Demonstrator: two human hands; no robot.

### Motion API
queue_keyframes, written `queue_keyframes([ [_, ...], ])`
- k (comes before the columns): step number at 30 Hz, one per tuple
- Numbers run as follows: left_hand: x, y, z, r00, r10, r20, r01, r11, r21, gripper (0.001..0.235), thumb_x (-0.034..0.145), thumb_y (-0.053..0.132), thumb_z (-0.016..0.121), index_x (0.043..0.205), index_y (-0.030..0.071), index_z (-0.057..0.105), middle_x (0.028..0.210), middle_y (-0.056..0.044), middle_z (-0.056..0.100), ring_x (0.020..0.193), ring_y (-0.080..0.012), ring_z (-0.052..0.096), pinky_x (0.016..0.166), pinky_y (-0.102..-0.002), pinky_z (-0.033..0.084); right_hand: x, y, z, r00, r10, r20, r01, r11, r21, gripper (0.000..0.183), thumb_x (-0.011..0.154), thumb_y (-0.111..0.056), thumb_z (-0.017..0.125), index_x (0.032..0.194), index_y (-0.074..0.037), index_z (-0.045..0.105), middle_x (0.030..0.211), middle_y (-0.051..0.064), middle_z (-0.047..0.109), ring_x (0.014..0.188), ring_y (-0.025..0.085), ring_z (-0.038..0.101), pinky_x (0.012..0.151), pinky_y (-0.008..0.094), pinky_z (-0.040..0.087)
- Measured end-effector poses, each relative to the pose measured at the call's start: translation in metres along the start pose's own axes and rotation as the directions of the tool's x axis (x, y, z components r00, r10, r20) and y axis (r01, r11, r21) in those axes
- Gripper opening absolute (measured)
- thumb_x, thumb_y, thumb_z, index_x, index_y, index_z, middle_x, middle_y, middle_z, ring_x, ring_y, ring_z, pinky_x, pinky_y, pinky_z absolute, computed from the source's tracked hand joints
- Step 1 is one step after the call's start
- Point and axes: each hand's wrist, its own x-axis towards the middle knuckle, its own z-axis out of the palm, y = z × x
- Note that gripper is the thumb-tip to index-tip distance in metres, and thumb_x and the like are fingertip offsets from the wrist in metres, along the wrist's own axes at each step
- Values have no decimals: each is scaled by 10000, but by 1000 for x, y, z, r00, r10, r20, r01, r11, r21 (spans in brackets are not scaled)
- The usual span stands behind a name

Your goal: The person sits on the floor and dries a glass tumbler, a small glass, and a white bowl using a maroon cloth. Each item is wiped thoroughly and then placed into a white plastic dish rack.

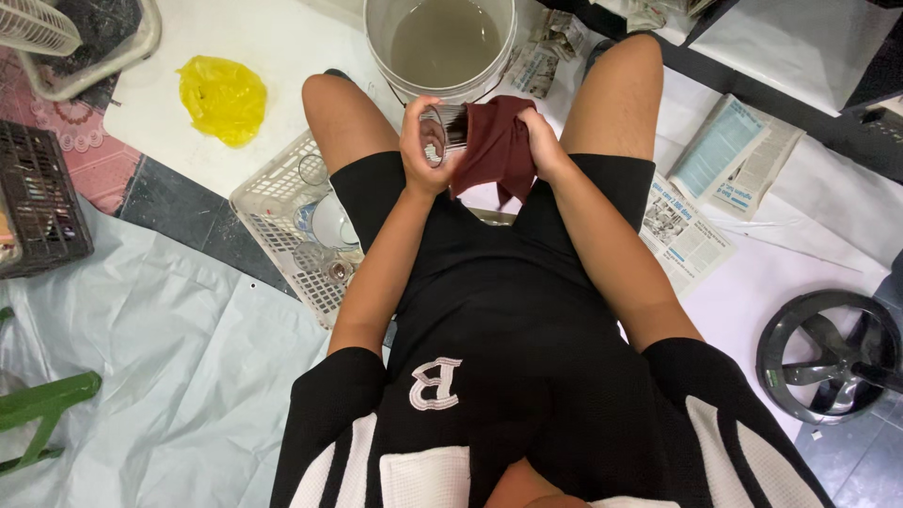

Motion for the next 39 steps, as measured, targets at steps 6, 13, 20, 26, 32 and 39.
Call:
queue_keyframes([
  [6, 1, 4, 0, 999, -46, -28, 44, 997, -60, 705, 822, 255, 751, 1430, 32, 472, 1301, -122, 557, 780, -108, 581, 659, -227, 491, -2, 7, -7, 972, -196, 129, 217, 961, -172, 438, 1018, -266, 451, 1254, 56, 633, 1193, 148, 716, 1082, 245, 696, 990, 361, 546],
  [13, -5, -24, 2, 994, -98, -56, 86, 980, -182, 634, 946, 276, 684, 1479, 34, 440, 1326, -132, 508, 1028, -159, 599, 882, -283, 515, -16, -3, 6, 886, -438, 155, 459, 774, -437, 378, 1036, -217, 514, 1298, 42, 597, 1208, 106, 680, 1101, 183, 633, 1014, 326, 493],
  [20, 7, -66, 2, 639, -768, 42, 692, 550, -468, 567, 988, 465, 539, 1364, 41, 528, 1263, -134, 619, 1117, -216, 646, 968, -399, 524, -59, -39, 57, 750, -594, 292, 543, 300, -784, 468, 815, -173, 827, 1149, 40, 577, 1037, 171, 655, 976, 281, 657, 907, 375, 529],
  [26, 0, -91, 0, 840, -542, -26, 495, 785, -373, 496, 1038, 374, 639, 1314, -37, 605, 1215, -122, 638, 1130, -183, 613, 1019, -333, 479, -73, -57, 73, 658, -564, 499, 614, 20, -789, 702, 718, -216, 924, 1273, 32, 575, 1181, 250, 681, 1084, 402, 684, 948, 433, 546],
  [32, 5, -36, 3, 968, -237, 84, 239, 971, -11, 583, 859, 260, 792, 1343, 23, 569, 1158, -48, 641, 819, -67, 541, 716, -220, 440, -81, -53, 86, 846, -327, 422, 489, 159, -858, 805, 683, -290, 914, 1347, 6, 566, 1109, 221, 721, 1024, 369, 724, 912, 426, 563],
  [39, 18, 6, -4, 920, -213, 330, 278, 946, -165, 612, 825, 236, 841, 1347, 25, 601, 1115, -28, 611, 652, -28, 410, 580, -188, 324, -62, -30, 72, 831, -112, 545, 475, 654, -589, 685, 802, -205, 837, 1386, 17, 558, 1301, 163, 694, 1220, 296, 673, 1086, 398, 515],
])
